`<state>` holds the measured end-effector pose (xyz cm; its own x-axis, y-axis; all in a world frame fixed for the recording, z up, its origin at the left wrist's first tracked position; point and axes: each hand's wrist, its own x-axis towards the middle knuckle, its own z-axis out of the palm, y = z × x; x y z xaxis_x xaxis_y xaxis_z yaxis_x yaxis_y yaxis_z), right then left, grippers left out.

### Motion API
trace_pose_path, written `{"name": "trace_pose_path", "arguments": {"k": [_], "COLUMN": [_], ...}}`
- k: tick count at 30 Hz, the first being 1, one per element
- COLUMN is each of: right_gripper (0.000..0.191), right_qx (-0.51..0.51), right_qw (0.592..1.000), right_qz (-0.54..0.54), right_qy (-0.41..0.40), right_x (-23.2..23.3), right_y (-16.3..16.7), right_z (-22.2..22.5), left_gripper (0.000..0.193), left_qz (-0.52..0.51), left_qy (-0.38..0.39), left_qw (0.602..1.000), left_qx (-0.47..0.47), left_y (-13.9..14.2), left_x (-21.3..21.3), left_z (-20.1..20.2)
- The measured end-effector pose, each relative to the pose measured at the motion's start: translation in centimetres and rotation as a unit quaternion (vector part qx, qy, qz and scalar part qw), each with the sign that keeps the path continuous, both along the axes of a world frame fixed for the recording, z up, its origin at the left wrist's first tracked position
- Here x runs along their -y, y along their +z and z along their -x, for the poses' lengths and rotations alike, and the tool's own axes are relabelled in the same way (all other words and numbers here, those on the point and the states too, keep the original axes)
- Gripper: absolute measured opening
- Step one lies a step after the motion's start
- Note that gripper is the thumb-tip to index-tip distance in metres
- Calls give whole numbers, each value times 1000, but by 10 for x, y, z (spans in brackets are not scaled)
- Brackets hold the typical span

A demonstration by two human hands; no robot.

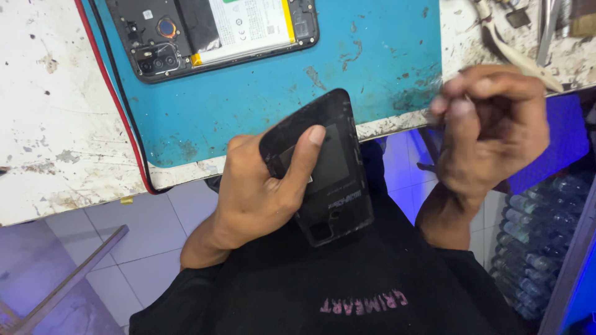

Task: The person peels old adhesive tape off the back cover of a disassembled smartphone, working around the edges with their fingers. They rotate the cover to reach different sides and continue removing the adhesive residue by hand.

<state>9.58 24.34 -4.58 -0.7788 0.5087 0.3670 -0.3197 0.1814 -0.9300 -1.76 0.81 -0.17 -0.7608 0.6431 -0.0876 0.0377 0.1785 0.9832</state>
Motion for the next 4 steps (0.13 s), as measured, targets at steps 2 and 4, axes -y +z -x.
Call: {"name": "trace_pose_path", "arguments": {"k": [2, 4], "right_gripper": [23, 29], "right_qx": [50, 71], "right_qw": [995, 987], "right_qz": [10, 8], "right_qy": [84, 142], "right_x": [8, 28], "right_y": [2, -28], "right_z": [-15, 5], "left_gripper": [23, 21], "left_qz": [-7, -31], "left_qy": [17, 47], "left_qw": [1000, 997], "left_qx": [-16, -46], "left_y": [-1, -2], "left_x": [0, -2], "left_z": [-2, -3]}}
